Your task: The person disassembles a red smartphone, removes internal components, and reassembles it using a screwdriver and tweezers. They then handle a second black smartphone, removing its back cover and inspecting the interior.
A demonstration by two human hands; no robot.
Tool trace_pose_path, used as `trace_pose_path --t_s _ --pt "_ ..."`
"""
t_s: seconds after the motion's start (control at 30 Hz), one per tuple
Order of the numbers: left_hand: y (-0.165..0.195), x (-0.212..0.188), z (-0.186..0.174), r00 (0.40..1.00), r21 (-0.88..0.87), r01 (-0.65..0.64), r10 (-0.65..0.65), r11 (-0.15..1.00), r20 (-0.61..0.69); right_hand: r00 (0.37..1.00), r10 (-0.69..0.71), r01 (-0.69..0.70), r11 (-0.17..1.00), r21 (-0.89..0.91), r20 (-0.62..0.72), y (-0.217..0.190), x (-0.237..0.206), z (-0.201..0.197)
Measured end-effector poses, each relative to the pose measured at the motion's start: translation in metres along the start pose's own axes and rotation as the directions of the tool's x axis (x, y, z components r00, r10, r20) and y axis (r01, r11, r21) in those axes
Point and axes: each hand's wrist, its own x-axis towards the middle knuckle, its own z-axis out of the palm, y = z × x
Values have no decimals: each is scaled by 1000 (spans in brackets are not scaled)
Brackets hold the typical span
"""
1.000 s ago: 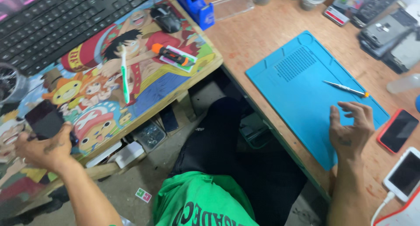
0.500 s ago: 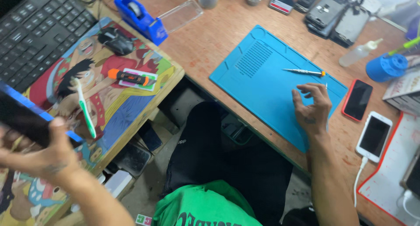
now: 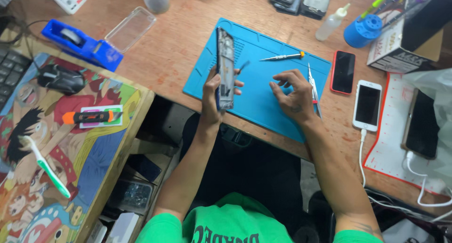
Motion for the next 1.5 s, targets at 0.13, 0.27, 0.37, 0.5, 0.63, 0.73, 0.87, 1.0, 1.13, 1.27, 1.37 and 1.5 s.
trace_pose_path --t_s 0.13,0.27,0.37,0.5,0.63,0.73,0.87,1.0,1.13,1.27,1.37,1.5 --pt "-31 20 7 987 -95 136 -127 986 97 999 38 -38 999 37 -3 -5 -1 -3" --pt "-49 28 9 972 -181 200 -171 963 161 997 75 -77 989 126 20 -8 -4 -4" --pt "-56 31 14 980 -121 139 -119 983 160 989 121 -139 958 252 87 -7 -9 -2" --pt "-54 33 26 996 165 53 -65 985 69 967 116 -224 817 531 229 -1 -13 4" --pt "-45 29 38 997 317 -49 26 947 77 953 66 -245 743 623 296 6 -16 9" --pt "-42 24 45 994 380 -110 95 919 59 946 66 -256 757 601 318 9 -16 10" --pt "-48 24 44 990 383 -78 116 920 -75 859 227 -494 599 630 458 11 -12 6" --pt "-59 29 34 978 280 -38 93 959 -188 839 273 -538 545 643 470 9 -5 2" --pt "-66 26 26 982 187 -34 67 982 -175 843 285 -531 575 622 456 9 -4 -3" --pt "-65 27 23 995 252 -13 37 968 -91 841 328 -541 545 641 431 13 -3 -4" --pt "-62 27 25 999 251 14 -2 968 -50 848 329 -530 525 666 415 12 -3 -3" --pt "-58 27 29 999 274 1 8 962 -32 869 334 -491 675 550 366 3 -2 -5"
